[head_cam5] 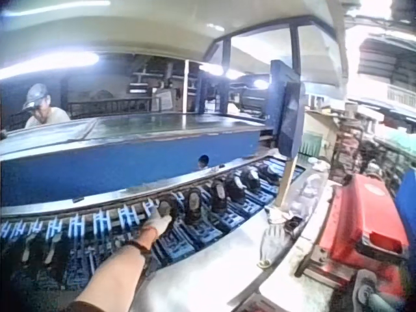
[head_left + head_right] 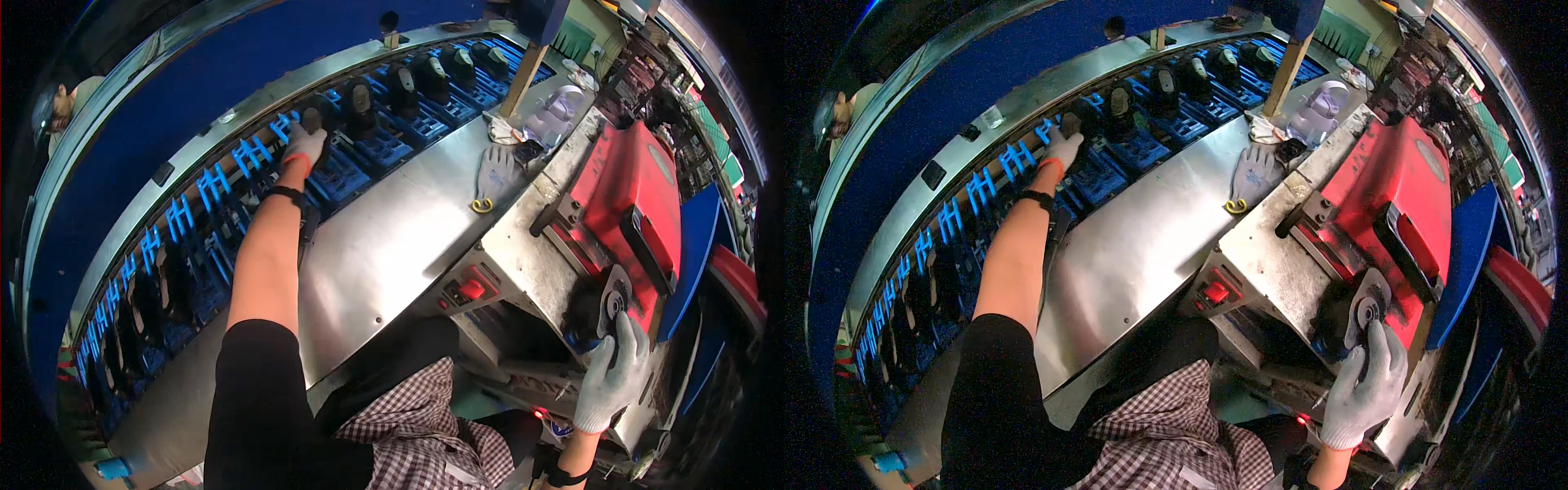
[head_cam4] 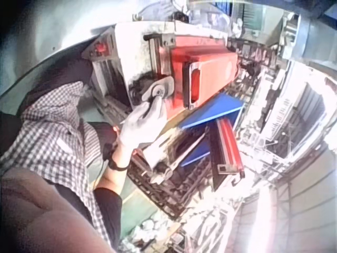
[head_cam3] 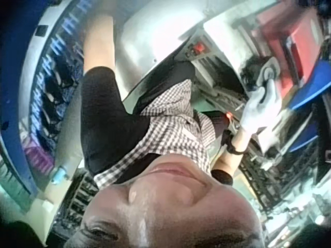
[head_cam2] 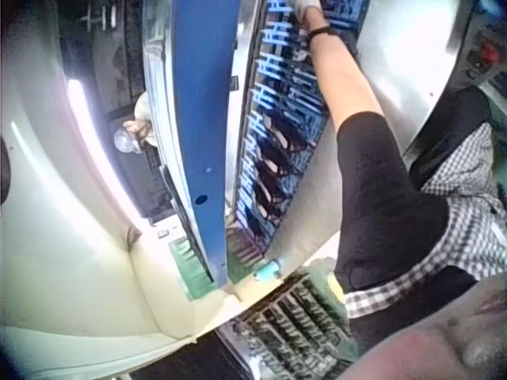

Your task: Using a heat press machine to bond soles to shoe uppers on an assembly line.

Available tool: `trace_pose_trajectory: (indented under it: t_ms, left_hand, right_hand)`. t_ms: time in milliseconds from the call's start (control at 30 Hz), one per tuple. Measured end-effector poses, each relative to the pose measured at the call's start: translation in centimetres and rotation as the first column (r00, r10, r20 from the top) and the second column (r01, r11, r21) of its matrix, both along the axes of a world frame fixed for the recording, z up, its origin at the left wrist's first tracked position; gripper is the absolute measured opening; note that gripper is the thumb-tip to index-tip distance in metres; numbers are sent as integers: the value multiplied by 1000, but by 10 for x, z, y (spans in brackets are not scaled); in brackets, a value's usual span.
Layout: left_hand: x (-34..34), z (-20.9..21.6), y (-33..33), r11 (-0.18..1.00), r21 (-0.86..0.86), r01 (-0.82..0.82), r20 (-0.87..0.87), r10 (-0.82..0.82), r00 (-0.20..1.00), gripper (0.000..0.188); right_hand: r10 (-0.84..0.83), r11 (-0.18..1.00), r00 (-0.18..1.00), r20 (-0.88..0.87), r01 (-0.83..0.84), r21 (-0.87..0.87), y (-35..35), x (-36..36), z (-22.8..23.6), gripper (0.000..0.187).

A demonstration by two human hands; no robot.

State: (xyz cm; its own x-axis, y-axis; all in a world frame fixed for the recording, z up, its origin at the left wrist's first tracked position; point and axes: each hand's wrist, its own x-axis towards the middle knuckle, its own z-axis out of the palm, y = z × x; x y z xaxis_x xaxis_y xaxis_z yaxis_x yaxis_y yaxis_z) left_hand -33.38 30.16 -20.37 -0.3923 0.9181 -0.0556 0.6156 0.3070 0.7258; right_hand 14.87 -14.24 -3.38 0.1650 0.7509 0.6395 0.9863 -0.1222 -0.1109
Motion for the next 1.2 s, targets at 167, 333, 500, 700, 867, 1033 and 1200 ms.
trace_pose_trajectory:
  t_ms: [167,333,500,700,867,1033,1200]
  left_hand:
    - [19,14,-31,997,-62,-47,-31,45,999,96]
    - [12,9,-144,933,-162,320,-69,-334,940,103]
    - [-3,15,-276,902,-320,291,-362,-400,842,90]
    - [3,-14,-325,922,62,381,-645,-255,720,69]
    - [6,-6,-329,925,32,378,-603,-284,746,65]
    - [5,-10,-332,925,71,372,-631,-247,735,62]
    - [3,-10,-332,966,140,217,-444,-135,886,63]
  right_hand:
    - [2,1000,1000,-22,-2,-6,0,-2,-2,36]
    - [28,999,999,-33,-28,-15,-5,7,-5,37]
    - [58,998,993,-104,-58,2,-2,9,-9,34]
    - [61,998,968,-242,-56,29,-3,8,-10,31]
    - [76,997,956,-283,-72,28,-7,16,-13,32]
    - [144,989,859,-491,-140,46,-10,34,-25,38]
    - [120,991,877,-465,-132,8,-10,30,-20,39]
